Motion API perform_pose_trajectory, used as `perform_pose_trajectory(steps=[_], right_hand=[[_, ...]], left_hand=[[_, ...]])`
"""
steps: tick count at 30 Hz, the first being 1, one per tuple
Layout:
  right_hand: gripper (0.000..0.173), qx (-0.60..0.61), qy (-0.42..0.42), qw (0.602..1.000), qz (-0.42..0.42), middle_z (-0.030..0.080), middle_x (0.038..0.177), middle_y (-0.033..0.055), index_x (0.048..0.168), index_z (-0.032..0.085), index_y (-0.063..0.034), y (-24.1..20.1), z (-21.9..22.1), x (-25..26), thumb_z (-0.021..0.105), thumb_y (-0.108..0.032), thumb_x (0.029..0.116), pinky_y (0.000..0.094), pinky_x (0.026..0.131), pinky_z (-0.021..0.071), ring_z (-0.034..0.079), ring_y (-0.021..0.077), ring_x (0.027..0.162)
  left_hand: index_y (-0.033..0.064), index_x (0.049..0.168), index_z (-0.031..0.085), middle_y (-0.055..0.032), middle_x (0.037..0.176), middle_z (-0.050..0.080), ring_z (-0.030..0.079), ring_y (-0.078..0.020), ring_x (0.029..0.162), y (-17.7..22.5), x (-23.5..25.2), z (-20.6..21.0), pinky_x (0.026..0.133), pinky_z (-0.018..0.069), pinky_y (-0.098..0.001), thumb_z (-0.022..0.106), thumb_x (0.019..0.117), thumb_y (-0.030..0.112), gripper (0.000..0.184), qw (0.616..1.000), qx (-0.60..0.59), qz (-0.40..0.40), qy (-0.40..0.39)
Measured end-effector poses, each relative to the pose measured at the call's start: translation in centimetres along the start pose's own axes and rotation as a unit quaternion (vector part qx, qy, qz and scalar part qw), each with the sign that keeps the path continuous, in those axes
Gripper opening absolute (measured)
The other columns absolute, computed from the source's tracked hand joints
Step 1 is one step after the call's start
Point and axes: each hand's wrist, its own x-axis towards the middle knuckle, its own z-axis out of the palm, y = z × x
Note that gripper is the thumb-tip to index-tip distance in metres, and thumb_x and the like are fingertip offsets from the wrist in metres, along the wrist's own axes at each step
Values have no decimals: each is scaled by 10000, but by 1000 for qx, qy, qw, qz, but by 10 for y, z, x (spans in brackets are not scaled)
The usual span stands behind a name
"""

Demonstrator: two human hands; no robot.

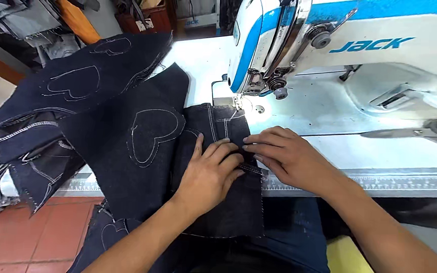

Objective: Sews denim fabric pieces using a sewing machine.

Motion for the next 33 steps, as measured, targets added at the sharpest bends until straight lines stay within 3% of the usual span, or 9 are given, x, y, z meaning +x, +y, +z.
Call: perform_pose_trajectory(steps=[4,8,14,18,21,23,28,31,33], right_hand=[[365,-8,-15,1000,16,634,1395,-101,1231,749,-283,3,1,-2,454,-356,1028,393,837,473,602,170,1138],[329,-8,7,1000,12,670,1328,-89,1178,772,-307,0,3,-6,481,-343,1028,385,836,469,607,173,1113],[349,-22,-12,1000,12,640,1359,-36,1210,753,-309,2,3,0,460,-364,1029,396,820,479,602,209,1103],[371,-18,-8,1000,-3,639,1344,-25,1225,749,-336,6,3,-3,431,-425,1055,396,852,481,597,203,1121],[351,0,-6,1000,-8,658,1280,-9,1166,781,-322,8,1,-3,464,-416,1046,392,865,482,595,201,1120],[320,20,-7,1000,-13,664,1214,15,1046,806,-278,8,0,-1,505,-386,1020,397,843,498,605,211,1085],[295,36,-2,999,-9,648,1191,24,1048,819,-261,7,-2,-1,549,-368,997,385,870,487,578,214,1083],[299,5,14,1000,-25,659,1314,10,1098,807,-254,5,0,-5,535,-350,1019,396,872,499,591,234,1123],[296,-7,18,999,-31,687,1288,-45,1084,800,-248,4,2,-6,529,-348,1024,391,841,490,611,213,1116]], left_hand=[[182,1079,734,11,1307,657,550,-189,1353,-17,10,-10,1180,326,-652,601,1012,371,241,999,-29,1,-27],[143,971,731,27,1153,722,590,-174,1308,-28,10,-15,1216,315,-606,614,1015,313,211,995,-81,61,-1],[142,1036,782,22,1129,742,626,-167,1261,-47,17,-17,1199,374,-558,617,1023,263,206,990,-116,86,7],[152,1024,789,26,1039,744,678,-123,1117,-52,24,-19,1180,392,-545,625,1023,241,186,984,-115,135,23],[172,1018,789,52,973,750,675,-74,941,-51,34,-20,969,453,-408,602,1026,286,218,991,-76,105,39],[168,1022,795,38,940,753,682,-102,873,-49,45,-20,872,481,-414,625,1004,286,207,997,-48,65,21],[175,984,782,31,867,721,677,-139,819,-35,64,-18,820,502,-465,735,917,223,95,999,-29,-12,-31],[220,979,804,13,951,717,684,-151,866,-29,50,-18,779,516,-424,662,942,148,164,1000,17,2,-5],[240,1018,817,1,1016,717,673,-175,948,-29,38,-15,846,506,-435,617,932,77,272,999,34,15,14]])
